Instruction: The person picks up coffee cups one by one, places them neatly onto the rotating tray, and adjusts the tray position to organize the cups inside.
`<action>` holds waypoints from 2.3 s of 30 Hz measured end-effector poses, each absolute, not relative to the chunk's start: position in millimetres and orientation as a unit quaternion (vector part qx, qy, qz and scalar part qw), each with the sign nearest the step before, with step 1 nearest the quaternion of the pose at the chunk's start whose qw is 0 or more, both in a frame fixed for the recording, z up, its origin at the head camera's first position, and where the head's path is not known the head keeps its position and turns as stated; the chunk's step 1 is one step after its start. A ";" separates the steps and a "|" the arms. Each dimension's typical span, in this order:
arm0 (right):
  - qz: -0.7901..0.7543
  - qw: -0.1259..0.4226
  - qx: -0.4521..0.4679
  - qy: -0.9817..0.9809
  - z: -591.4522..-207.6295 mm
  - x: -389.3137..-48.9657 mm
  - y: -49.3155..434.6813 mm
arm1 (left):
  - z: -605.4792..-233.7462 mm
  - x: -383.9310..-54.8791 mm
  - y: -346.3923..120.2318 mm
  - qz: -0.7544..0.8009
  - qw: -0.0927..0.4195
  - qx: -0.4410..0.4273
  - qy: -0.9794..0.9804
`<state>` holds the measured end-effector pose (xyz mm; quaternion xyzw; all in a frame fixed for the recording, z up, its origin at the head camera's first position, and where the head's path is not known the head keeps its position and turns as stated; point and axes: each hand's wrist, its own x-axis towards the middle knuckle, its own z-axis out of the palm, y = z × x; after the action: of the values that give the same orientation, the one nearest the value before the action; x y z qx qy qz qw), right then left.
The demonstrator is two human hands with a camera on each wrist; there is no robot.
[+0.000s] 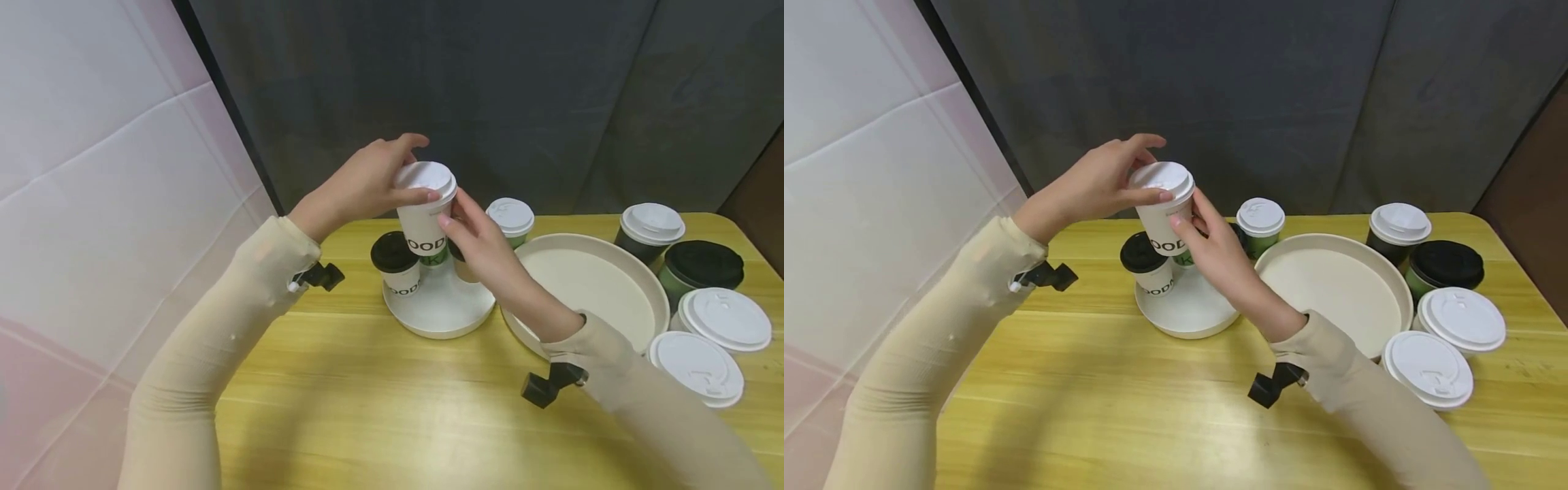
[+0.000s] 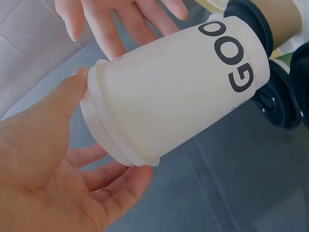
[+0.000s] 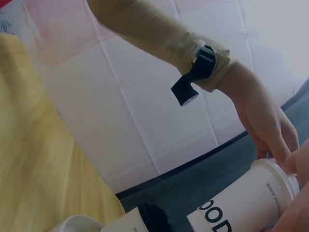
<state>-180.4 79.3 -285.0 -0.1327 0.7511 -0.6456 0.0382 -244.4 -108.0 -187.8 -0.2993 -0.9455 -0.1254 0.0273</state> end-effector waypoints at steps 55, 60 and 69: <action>-0.618 0.020 -0.184 0.764 -387.3 -131.6 92.6 | -301.5 -189.1 -103.8 -0.105 0.104 -0.330 -0.932; -0.615 0.014 -0.187 0.766 -393.8 -131.0 93.5 | -311.4 -186.5 -102.5 -0.097 0.114 -0.322 -0.935; -0.621 0.017 -0.183 0.762 -405.4 -129.6 93.6 | -324.3 -181.2 -101.4 -0.093 0.128 -0.310 -0.937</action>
<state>-129.6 93.6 -405.4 -0.1826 0.7620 -0.6210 0.0168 -181.2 -101.4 -324.3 -0.3096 -0.9375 -0.0933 0.1285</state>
